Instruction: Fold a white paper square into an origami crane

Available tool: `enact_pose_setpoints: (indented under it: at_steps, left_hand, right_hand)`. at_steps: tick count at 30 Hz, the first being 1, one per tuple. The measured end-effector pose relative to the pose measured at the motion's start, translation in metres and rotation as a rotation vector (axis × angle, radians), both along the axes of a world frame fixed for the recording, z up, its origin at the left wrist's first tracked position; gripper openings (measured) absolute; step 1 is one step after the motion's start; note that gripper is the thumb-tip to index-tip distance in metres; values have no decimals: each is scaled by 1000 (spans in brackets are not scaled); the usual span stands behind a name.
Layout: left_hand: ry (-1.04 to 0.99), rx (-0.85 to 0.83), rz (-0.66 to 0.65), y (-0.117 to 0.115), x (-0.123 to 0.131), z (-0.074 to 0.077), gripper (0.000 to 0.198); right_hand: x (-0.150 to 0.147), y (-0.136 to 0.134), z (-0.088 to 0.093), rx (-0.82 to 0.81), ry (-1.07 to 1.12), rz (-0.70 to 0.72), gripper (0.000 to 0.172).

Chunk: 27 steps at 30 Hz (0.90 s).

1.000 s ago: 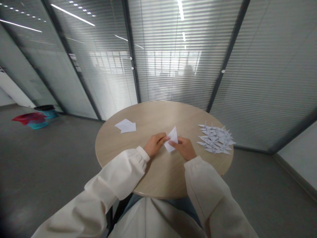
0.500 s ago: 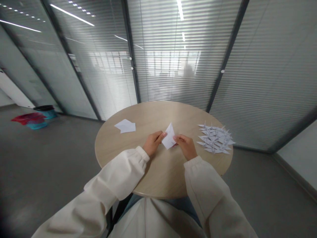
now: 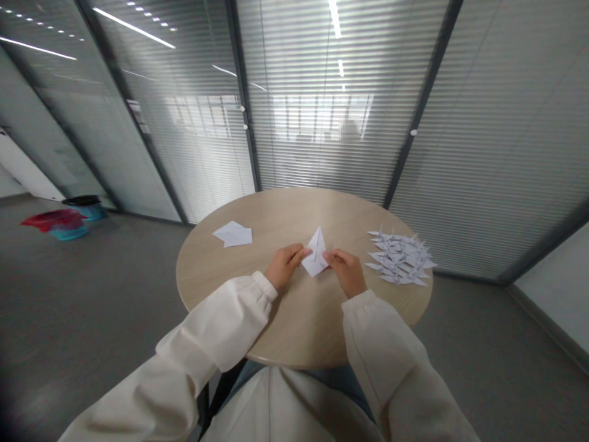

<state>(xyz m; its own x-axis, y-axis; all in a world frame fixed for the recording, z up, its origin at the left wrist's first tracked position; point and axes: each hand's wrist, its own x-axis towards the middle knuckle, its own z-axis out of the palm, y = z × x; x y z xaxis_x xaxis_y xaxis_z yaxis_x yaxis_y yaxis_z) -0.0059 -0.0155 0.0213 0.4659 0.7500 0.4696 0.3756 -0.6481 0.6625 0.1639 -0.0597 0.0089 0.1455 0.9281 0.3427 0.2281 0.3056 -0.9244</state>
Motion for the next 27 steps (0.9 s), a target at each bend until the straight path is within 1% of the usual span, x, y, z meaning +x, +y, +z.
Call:
enact_pose_setpoints:
  at_steps: [4, 7, 11, 16, 20, 22, 24, 25, 27]
  left_hand:
    - [-47, -64, -46, 0, 0, -2, 41]
    - [-86, -103, -46, 0, 0, -3, 39]
    - [-39, -110, -28, 0, 0, -2, 43]
    - [12, -85, -1, 1, 0, 0, 43]
    - [-2, -73, -15, 1, -1, -1, 43]
    - [-39, -88, -35, 1, -1, -3, 39]
    - [-93, -105, -50, 1, 1, -5, 30]
    - [-122, -112, -58, 1, 1, -6, 33]
    - [-170, -122, -81, 0, 3, -7, 56]
  right_hand:
    - [2, 3, -5, 13, 43, 17, 28]
    - [3, 4, -5, 20, 38, 0, 29]
    - [2, 2, -1, 45, 5, -60, 28]
    - [1, 1, 0, 62, 11, -59, 24]
    - [2, 1, -1, 81, 4, -59, 23]
    - [2, 2, -2, 87, 5, -61, 22]
    - [2, 2, -2, 88, 4, -61, 23]
    - [2, 2, -2, 89, 0, -62, 23]
    - [3, 2, -2, 90, -7, -61, 23]
